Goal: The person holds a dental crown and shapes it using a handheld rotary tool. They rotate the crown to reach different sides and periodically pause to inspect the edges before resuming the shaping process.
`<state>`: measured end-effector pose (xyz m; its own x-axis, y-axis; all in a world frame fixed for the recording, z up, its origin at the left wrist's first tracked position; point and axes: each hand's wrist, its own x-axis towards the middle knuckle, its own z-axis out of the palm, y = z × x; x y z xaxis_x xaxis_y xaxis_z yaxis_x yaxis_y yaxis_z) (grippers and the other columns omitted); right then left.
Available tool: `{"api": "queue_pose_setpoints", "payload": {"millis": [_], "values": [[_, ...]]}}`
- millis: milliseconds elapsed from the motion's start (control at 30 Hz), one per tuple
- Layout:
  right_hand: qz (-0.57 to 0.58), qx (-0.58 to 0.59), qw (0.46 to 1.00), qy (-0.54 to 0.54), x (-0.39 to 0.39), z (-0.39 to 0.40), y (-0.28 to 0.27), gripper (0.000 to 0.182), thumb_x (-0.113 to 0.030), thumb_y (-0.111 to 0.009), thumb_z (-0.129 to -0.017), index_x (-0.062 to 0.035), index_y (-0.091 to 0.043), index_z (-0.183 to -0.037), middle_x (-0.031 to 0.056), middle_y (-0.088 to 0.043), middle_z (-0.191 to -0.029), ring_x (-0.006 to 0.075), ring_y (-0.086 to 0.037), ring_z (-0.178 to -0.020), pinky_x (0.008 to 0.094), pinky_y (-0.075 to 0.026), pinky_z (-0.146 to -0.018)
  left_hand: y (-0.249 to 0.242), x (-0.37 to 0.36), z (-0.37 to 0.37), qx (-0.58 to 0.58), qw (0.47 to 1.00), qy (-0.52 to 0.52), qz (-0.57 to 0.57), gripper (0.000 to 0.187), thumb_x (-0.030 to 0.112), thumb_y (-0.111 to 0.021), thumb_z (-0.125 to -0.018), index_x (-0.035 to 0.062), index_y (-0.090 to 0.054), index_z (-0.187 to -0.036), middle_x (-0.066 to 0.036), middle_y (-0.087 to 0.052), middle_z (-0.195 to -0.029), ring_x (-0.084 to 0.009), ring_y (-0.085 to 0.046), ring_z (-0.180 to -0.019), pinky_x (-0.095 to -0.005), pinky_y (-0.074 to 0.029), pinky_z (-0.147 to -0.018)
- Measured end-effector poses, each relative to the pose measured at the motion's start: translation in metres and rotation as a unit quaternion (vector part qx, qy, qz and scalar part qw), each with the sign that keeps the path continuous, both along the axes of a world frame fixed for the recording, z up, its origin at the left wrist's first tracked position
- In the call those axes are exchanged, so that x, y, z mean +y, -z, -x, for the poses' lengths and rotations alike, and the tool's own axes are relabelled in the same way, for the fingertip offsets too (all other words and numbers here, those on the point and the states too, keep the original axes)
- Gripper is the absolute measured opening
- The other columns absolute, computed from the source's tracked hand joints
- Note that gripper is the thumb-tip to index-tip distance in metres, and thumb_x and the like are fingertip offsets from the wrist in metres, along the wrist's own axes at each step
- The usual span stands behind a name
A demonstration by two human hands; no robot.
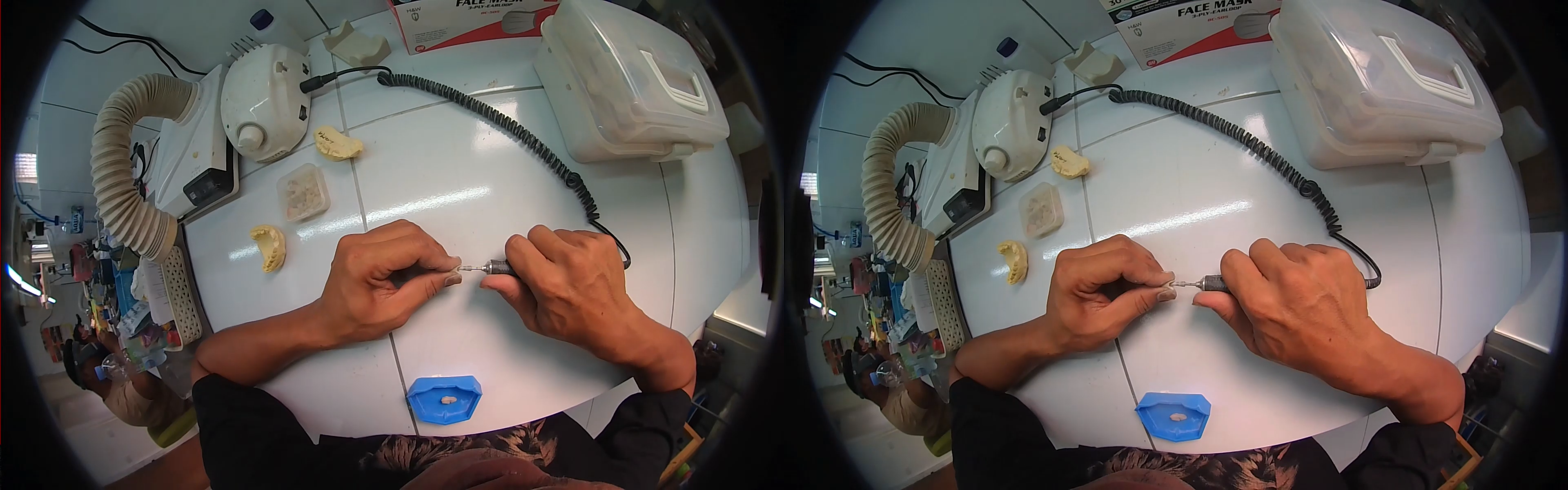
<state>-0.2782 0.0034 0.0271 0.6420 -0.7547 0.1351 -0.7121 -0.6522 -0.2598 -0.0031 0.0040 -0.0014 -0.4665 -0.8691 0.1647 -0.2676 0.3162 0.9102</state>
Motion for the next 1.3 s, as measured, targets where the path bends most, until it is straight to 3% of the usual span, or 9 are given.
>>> {"api": "queue_pose_setpoints", "payload": {"millis": [633, 1300], "values": [[0.018, -0.015, 1.000, -0.004, 0.0005, 0.0003, 0.0023, 0.046, -0.048, -0.075, -0.105, -0.0104, -0.060, -0.083, 0.0040, -0.056, -0.067, 0.0217, -0.062, -0.050, 0.0365, -0.046, -0.048, -0.0037, 0.0001, -0.0005, -0.012, 1.000, 0.002, -0.007, 0.016, -0.004, -0.089, -0.088, -0.0025, -0.082, -0.103, -0.013, -0.079, -0.094, -0.0165, -0.075, -0.082, -0.0275, -0.055, -0.069], [0.036, -0.006, 0.999, -0.003, 0.0018, -0.0019, 0.0028, 0.046, -0.048, -0.076, -0.105, -0.0109, -0.060, -0.082, 0.0036, -0.054, -0.067, 0.0209, -0.061, -0.050, 0.0359, -0.046, -0.048, 0.0012, 0.0009, 0.0009, 0.006, 1.000, -0.004, 0.003, 0.013, 0.000, -0.088, -0.090, -0.0009, -0.082, -0.102, -0.011, -0.077, -0.090, -0.0173, -0.072, -0.076, -0.0307, -0.054, -0.064]]}}
